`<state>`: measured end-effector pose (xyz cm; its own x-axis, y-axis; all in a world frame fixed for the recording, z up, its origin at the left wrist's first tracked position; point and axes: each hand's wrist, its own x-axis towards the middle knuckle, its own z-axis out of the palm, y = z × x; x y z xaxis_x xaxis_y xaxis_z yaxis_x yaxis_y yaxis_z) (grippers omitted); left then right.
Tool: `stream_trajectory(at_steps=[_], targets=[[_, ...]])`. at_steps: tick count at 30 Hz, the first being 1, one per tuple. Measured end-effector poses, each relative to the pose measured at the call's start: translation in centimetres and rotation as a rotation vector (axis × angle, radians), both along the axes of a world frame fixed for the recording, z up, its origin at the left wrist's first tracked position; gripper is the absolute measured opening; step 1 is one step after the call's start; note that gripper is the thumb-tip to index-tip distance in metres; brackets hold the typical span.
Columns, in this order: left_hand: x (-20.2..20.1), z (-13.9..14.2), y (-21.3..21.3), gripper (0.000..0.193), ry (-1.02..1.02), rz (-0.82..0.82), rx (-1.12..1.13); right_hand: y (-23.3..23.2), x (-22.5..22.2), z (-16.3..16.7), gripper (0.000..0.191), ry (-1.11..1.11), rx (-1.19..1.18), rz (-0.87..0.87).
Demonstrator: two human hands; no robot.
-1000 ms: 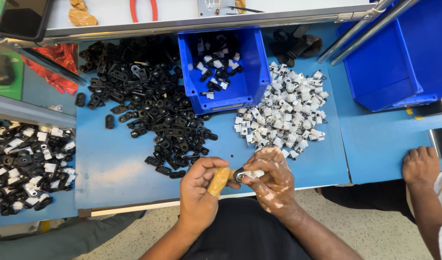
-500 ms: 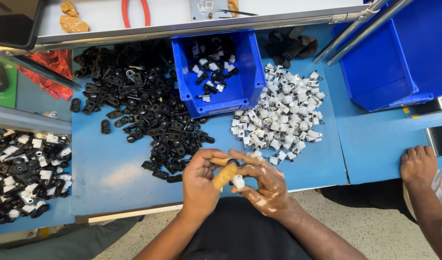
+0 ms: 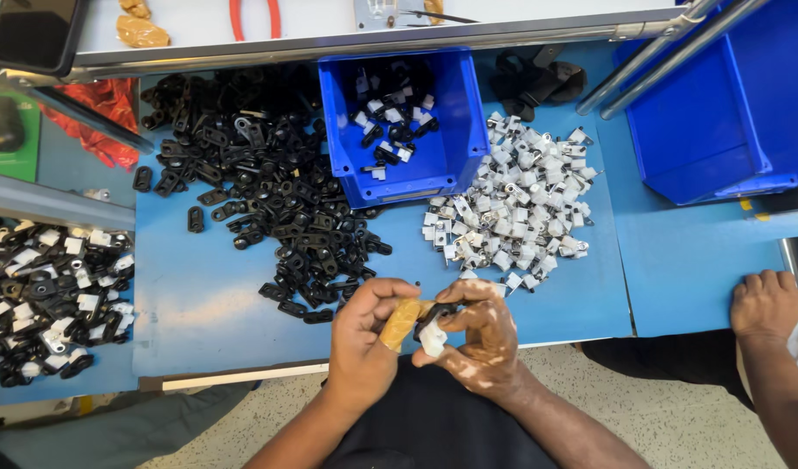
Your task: The person repeatedly picks up small black and white plastic components from a blue table and presses them together by hand. The person places the assembled units into a blue bin. The person's hands are covered in a white substance.
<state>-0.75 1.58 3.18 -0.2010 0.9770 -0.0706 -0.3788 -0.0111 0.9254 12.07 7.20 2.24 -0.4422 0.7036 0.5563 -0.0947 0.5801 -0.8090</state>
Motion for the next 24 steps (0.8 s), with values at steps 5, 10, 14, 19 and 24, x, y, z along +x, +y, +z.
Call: stream_trajectory(at_steps=[5,10,14,19,24], targets=[[0.2,0.5,-0.3,0.02,0.152,0.016,-0.04,0.1,0.4,-0.5,0.042,-0.082,0.066,-0.048],[0.1,1.6,-0.6,0.018,0.252,0.102,0.056,0.0,-0.1,0.6,0.042,-0.119,0.102,-0.049],[-1.9,1.2,0.6,0.028,0.422,-0.032,-0.14,2.1,0.3,2.3,0.032,-0.389,-0.189,0.278],[-4.3,-2.2,3.3,0.014,1.211,0.006,-0.239,4.9,0.8,3.6,0.051,-0.524,-0.152,0.11],[-4.3,-6.0,6.2,0.014,1.816,-0.036,0.08,4.8,1.7,2.5,0.043,-0.468,-0.11,-0.097]])
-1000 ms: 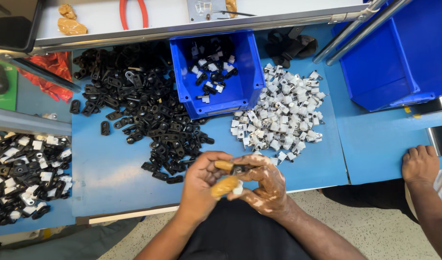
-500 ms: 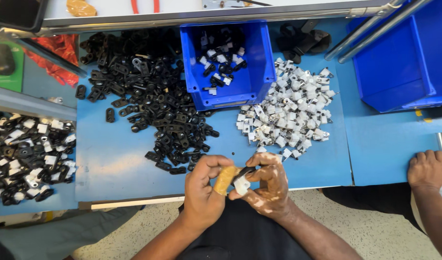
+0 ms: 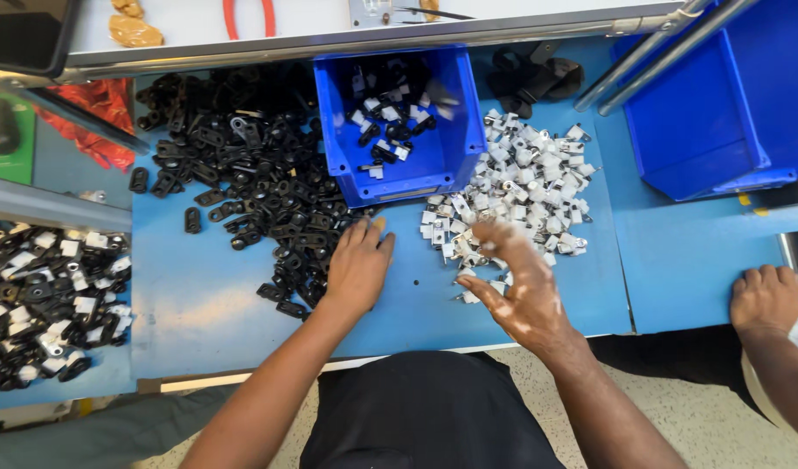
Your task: The person repeatedly picks up small black and white plastic components from a blue table and presses them together by hand. The person places the assembled units into a blue bin. The person's hands are covered in a white substance.
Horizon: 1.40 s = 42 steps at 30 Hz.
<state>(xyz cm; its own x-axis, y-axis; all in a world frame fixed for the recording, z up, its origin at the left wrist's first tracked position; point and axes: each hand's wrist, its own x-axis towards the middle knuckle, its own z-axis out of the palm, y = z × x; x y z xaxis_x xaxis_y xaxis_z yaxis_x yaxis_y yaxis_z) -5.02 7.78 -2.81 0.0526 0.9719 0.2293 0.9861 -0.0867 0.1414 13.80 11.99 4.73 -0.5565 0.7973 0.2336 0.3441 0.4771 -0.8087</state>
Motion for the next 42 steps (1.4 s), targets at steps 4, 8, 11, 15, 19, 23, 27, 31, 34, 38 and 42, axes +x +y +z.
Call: stream_trajectory(at_steps=[4,8,11,15,19,23,27,31,34,38,42], targets=[[0.0,-0.6,0.7,0.012,-0.04,-0.105,0.087,-1.1,0.9,-3.8,0.033,-0.873,-0.381,-0.051],[0.6,-0.3,-0.3,0.024,-0.772,0.218,-0.234,-2.6,1.0,-8.0,0.032,-0.889,-0.249,-0.003],[1.3,-0.2,-1.1,0.027,-1.077,0.357,-0.272,-2.9,0.7,-9.1,0.021,-0.816,-0.323,-0.012],[2.2,-0.3,-2.4,0.018,-1.532,0.289,-0.226,-2.6,2.6,-6.2,0.02,-0.276,-0.288,0.155],[2.4,0.0,-4.5,0.031,-1.548,0.113,-0.234,-3.6,4.6,-1.8,0.02,-0.132,-0.443,0.563],[2.4,0.1,-5.7,0.035,-1.6,0.171,-0.337,-4.7,3.4,-0.3,0.026,-0.204,-0.583,0.429],[2.2,0.3,-5.6,0.03,-1.825,0.16,-0.311,-4.3,2.0,-0.3,0.026,-0.311,-0.811,0.271],[2.2,1.7,-5.8,0.023,-1.871,0.103,-0.282,-3.6,0.9,-0.8,0.017,-0.123,-0.635,-0.017],[2.8,3.0,-6.1,0.017,-1.718,0.06,-0.37,-3.4,0.1,-1.4,0.019,0.142,-0.395,-0.031],[4.1,3.6,-6.2,0.023,-1.999,0.137,-0.239,-4.0,-0.7,-2.0,0.017,0.119,-0.204,0.052],[4.5,3.6,-6.1,0.02,-2.137,0.305,-0.204,-4.6,-1.3,-1.9,0.018,0.182,-0.388,-0.012]])
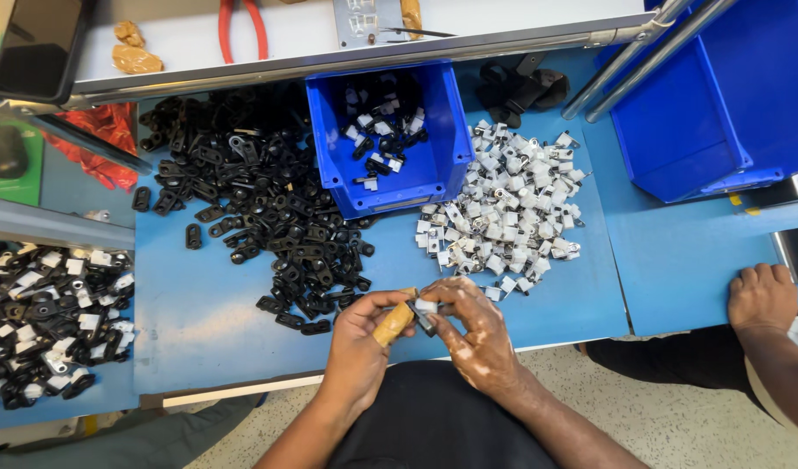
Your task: The person repeatedly picks up small black and white plastic components from a blue table and presses them together by hand. The person places the assembled units into a blue bin. The person's hands are covered in a white substance.
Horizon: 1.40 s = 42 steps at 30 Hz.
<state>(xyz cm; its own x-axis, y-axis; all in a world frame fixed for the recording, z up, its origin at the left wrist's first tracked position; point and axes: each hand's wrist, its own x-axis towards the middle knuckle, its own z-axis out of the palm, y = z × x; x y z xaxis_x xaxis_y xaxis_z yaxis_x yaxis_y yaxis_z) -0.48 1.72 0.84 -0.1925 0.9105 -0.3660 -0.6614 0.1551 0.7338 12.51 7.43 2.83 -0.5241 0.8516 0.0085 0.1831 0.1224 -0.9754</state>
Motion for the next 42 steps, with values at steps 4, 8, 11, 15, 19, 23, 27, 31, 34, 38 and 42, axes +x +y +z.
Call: stream_trajectory(at_steps=[4,8,11,15,19,23,27,31,34,38,42], targets=[[-0.2,0.1,-0.2,0.019,-0.227,-0.043,-0.087,0.1,0.2,0.6,0.02,-0.066,0.346,-0.059],[-0.3,0.3,-0.4,0.018,-0.212,-0.055,-0.146,0.0,0.2,1.0,0.02,-0.067,0.386,-0.037],[-0.5,0.5,-0.3,0.019,-0.209,-0.076,-0.178,0.2,0.0,1.2,0.019,-0.018,0.381,0.019],[-0.7,0.7,-0.2,0.021,-0.159,-0.186,-0.259,1.1,0.1,1.6,0.02,0.037,0.457,0.133],[-1.0,0.9,-0.2,0.022,-0.174,-0.201,-0.259,1.8,0.3,2.3,0.025,0.081,0.525,0.265],[-1.0,1.0,-0.3,0.016,-0.085,-0.182,-0.248,2.0,0.2,2.9,0.022,-0.005,0.561,0.274],[-0.7,1.6,-0.6,0.013,0.119,-0.054,-0.02,1.7,0.2,4.1,0.023,-0.094,0.483,0.223],[-0.5,2.9,-1.1,0.026,0.413,-0.008,0.21,1.1,-0.5,4.7,0.022,-0.097,0.348,0.124],[-0.7,3.4,-1.3,0.033,1.068,0.082,0.402,0.1,-1.2,4.3,0.02,-0.086,0.159,-0.082],[-0.9,3.2,-1.3,0.036,0.561,0.01,0.319,0.2,-1.1,3.0,0.029,0.101,0.355,-0.03],[-0.9,2.8,-1.1,0.036,0.274,0.02,0.202,0.4,-1.1,1.8,0.03,0.081,0.55,-0.046]])
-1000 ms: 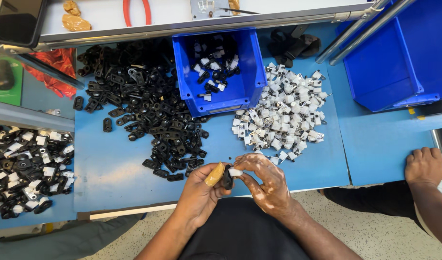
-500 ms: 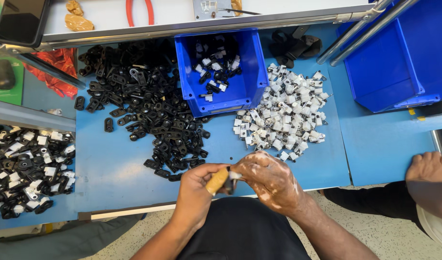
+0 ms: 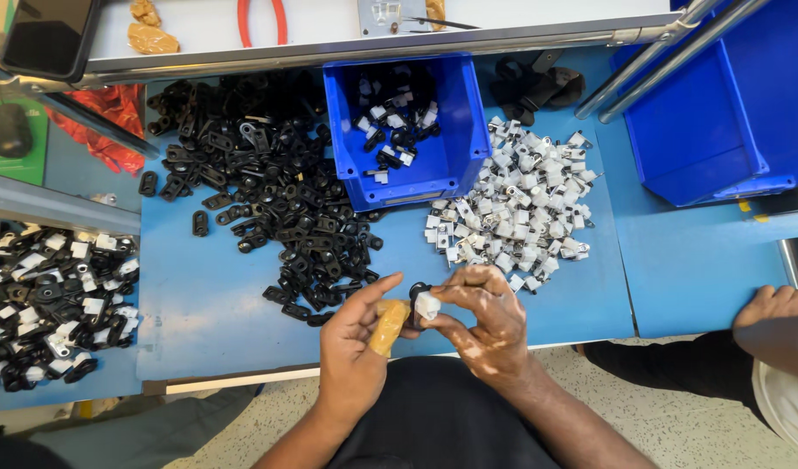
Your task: The person repeatedly picks up small black and white plastic components from a blue table and presses them together by hand. The person places the assembled units into a blue bin. The person's hands are covered in a white substance.
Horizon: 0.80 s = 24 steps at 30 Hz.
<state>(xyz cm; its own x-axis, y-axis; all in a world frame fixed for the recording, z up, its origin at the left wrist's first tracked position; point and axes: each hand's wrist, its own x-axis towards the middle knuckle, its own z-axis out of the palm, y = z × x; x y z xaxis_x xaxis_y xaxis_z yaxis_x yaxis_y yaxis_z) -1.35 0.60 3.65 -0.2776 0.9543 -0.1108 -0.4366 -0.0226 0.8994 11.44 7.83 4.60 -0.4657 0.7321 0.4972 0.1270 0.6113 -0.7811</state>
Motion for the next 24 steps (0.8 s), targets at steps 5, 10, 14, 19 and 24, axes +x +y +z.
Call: stream_trajectory(at_steps=[5,10,14,19,24], targets=[[0.2,0.6,0.5,0.03,-0.008,0.015,-0.054,-0.4,-0.1,-1.1,0.029,0.099,-0.018,0.221],[0.0,1.7,0.3,0.019,0.176,0.027,0.012,-0.4,0.2,-1.3,0.025,0.206,-0.168,0.252],[-0.2,1.8,0.2,0.034,0.126,-0.067,-0.053,-0.1,0.4,-1.0,0.027,0.215,-0.139,0.256],[0.2,1.3,0.0,0.022,0.107,0.04,0.037,-0.6,0.4,-0.8,0.022,0.205,-0.357,0.172],[0.7,0.9,0.1,0.022,0.135,0.058,0.1,-0.8,0.0,-0.7,0.012,0.149,-0.167,0.139]])
